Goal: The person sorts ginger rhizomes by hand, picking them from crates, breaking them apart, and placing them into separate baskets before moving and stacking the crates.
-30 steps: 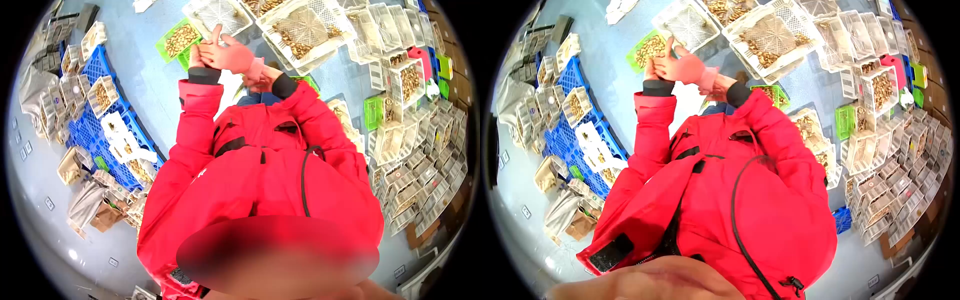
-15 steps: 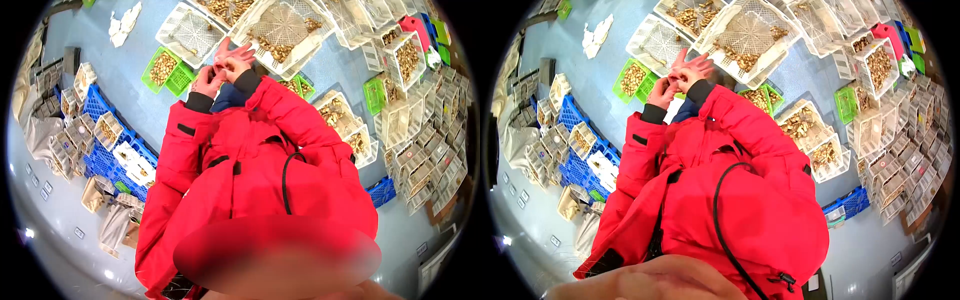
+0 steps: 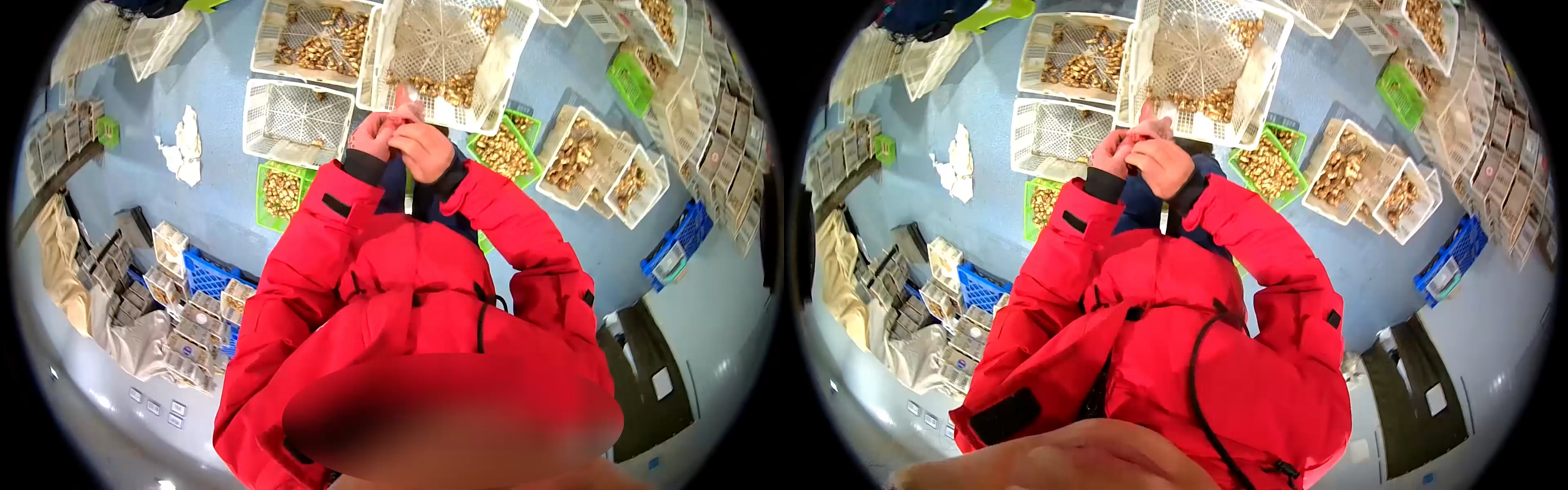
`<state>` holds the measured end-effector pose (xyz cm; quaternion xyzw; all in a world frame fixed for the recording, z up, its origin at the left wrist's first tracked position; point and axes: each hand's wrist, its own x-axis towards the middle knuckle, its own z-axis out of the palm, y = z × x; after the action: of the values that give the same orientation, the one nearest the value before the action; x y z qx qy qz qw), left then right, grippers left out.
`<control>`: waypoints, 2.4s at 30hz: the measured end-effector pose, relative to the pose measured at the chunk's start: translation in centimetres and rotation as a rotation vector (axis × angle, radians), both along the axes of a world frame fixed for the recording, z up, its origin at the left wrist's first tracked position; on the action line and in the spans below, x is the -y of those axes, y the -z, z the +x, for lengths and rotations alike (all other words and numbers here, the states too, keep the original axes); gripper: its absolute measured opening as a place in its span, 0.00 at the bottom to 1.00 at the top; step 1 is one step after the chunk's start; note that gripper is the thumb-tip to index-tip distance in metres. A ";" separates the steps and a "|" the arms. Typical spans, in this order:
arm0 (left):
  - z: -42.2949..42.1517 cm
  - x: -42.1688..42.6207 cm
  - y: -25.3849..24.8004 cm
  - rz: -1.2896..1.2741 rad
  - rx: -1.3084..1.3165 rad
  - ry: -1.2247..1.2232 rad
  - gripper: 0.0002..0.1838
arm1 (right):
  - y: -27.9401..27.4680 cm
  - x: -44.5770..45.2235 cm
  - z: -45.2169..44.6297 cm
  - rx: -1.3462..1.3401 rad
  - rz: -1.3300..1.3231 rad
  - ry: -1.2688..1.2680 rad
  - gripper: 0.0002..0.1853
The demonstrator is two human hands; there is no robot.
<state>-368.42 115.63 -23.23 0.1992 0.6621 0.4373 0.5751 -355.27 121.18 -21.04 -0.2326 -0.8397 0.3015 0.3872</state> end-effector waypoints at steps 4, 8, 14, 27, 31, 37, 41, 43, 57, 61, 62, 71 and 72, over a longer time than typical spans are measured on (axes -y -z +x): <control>-0.3 -0.9 5.9 -0.006 0.144 -0.084 0.08 | 8.7 -0.6 -1.0 0.098 -0.011 0.110 0.13; -1.6 -2.2 13.3 0.236 -0.189 0.192 0.10 | 17.6 -0.6 -0.2 0.559 -0.100 0.119 0.09; 1.9 -5.1 19.6 0.445 -0.357 0.522 0.08 | 31.4 -8.5 0.4 -0.468 -1.123 -0.383 0.20; 9.6 7.7 17.3 0.937 -0.537 0.729 0.11 | 19.3 1.4 7.1 -0.758 -0.962 -0.111 0.21; 10.2 9.9 18.3 0.962 -0.374 0.733 0.10 | 18.5 6.0 8.0 -0.933 -0.981 -0.110 0.17; 10.9 10.5 16.9 0.964 -0.416 0.716 0.07 | 16.7 7.4 8.0 -0.489 -0.383 -0.350 0.32; 10.0 7.0 18.1 1.075 -0.658 0.723 0.07 | 19.3 3.9 6.9 -0.556 -0.492 0.020 0.23; 7.8 4.3 18.9 0.917 -0.663 0.727 0.08 | 20.5 0.4 7.1 -0.023 -0.386 0.256 0.18; -6.3 -1.1 29.4 0.461 0.232 0.295 0.11 | 41.7 -9.1 9.2 1.408 -0.037 0.514 0.13; -3.3 -2.7 31.5 0.695 -0.203 0.451 0.16 | 34.2 -7.0 7.4 1.052 -0.148 0.446 0.13; -2.4 -3.2 32.2 0.646 -0.390 0.509 0.20 | 33.2 -6.4 6.8 0.943 -0.042 0.363 0.13; -4.2 -2.5 28.6 0.197 0.005 0.541 0.19 | 32.7 -5.5 5.5 0.318 -0.994 0.247 0.21; -5.8 -2.1 29.4 0.259 0.165 0.458 0.19 | 34.1 -6.6 6.0 0.750 -0.716 0.325 0.22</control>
<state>-374.22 117.68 -52.63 0.3794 0.4893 0.3918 0.6805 -349.30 127.74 -55.18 -0.5682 -0.7185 0.4011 -0.0009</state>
